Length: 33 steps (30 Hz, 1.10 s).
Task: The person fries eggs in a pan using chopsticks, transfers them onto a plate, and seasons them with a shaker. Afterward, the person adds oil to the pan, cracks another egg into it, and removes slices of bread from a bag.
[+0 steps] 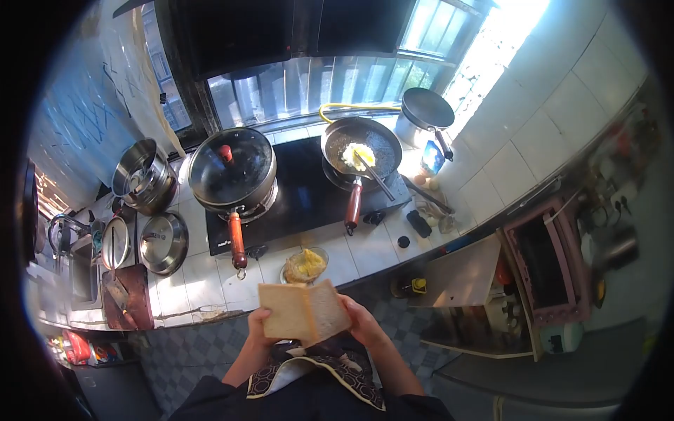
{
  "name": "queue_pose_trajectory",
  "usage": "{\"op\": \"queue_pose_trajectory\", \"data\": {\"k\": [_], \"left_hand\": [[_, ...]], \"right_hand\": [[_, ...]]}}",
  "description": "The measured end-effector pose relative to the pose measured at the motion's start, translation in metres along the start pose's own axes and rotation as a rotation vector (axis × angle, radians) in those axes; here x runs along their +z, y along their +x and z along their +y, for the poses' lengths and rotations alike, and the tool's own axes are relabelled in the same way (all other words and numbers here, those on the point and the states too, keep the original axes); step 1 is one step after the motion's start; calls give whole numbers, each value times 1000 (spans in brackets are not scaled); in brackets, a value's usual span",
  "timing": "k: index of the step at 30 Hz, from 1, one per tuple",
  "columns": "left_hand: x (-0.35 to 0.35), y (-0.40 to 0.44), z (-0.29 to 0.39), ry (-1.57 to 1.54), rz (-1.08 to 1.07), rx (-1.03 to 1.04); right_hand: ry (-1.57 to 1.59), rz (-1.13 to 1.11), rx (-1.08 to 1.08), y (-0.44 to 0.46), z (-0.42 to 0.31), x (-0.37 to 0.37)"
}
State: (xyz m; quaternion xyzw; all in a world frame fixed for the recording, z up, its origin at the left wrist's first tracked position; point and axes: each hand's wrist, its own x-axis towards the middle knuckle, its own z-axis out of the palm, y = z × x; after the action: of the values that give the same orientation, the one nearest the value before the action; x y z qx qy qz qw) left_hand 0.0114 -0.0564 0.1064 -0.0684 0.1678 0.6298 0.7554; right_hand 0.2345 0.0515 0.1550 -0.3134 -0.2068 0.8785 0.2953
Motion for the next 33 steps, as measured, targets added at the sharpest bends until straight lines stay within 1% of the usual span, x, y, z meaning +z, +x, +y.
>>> {"op": "queue_pose_trajectory", "data": {"k": [1,2,3,4,5,6,8,9,10,12,13,15,17,19,20,21,23,25,27,29,30,33], "left_hand": [[-5,-4,6,24,-29,120],[-13,-9,12,26,-32,118],[-23,-14,18,32,25,161],[-30,-18,21,36,82,206],[-29,-14,21,27,76,209],[-23,-20,22,21,102,217],[-12,-24,11,15,132,234],[-10,-23,5,-2,180,273],[-10,-23,0,-15,232,308],[-11,-17,-13,-54,253,319],[-12,-15,-18,-101,272,327],[-6,-12,-26,-125,269,302],[-2,-9,-33,-159,310,322],[-5,-9,-38,-149,326,343],[-7,-9,-40,-138,338,358],[-8,-9,-41,-140,343,365],[-11,-11,-42,-157,292,314],[-7,-11,-44,-157,295,314],[-6,-10,-47,-156,293,312],[-9,-9,-51,-165,308,295],[-7,-9,-52,-162,304,297],[0,-6,-57,-95,263,309]], "right_hand": [[-247,26,-52,12,-7,-9],[-492,54,-104,26,-13,-20],[-727,260,-248,46,-24,-31],[-737,361,-384,69,-35,-55],[-734,557,-551,106,-71,-81],[-734,598,-597,126,-88,-94],[-486,560,-570,160,-118,-103],[-366,541,-545,175,-128,-103],[-361,537,-542,188,-133,-104],[-121,461,-597,209,-142,-97],[-117,461,-593,218,-145,-100],[-37,413,-678,231,-150,-100],[-10,428,-692,236,-160,-93],[-118,548,-736,238,-173,-80],[-245,578,-822,242,-180,-77],[-246,573,-815,249,-191,-74],[-611,646,-1064,265,-216,-63],[-803,582,-1222,267,-244,-24],[-1025,590,-1095,275,-269,4],[-1187,585,-1084,300,-284,18],[-1245,573,-1115,311,-288,28],[-1441,667,-877,322,-292,55]]}}
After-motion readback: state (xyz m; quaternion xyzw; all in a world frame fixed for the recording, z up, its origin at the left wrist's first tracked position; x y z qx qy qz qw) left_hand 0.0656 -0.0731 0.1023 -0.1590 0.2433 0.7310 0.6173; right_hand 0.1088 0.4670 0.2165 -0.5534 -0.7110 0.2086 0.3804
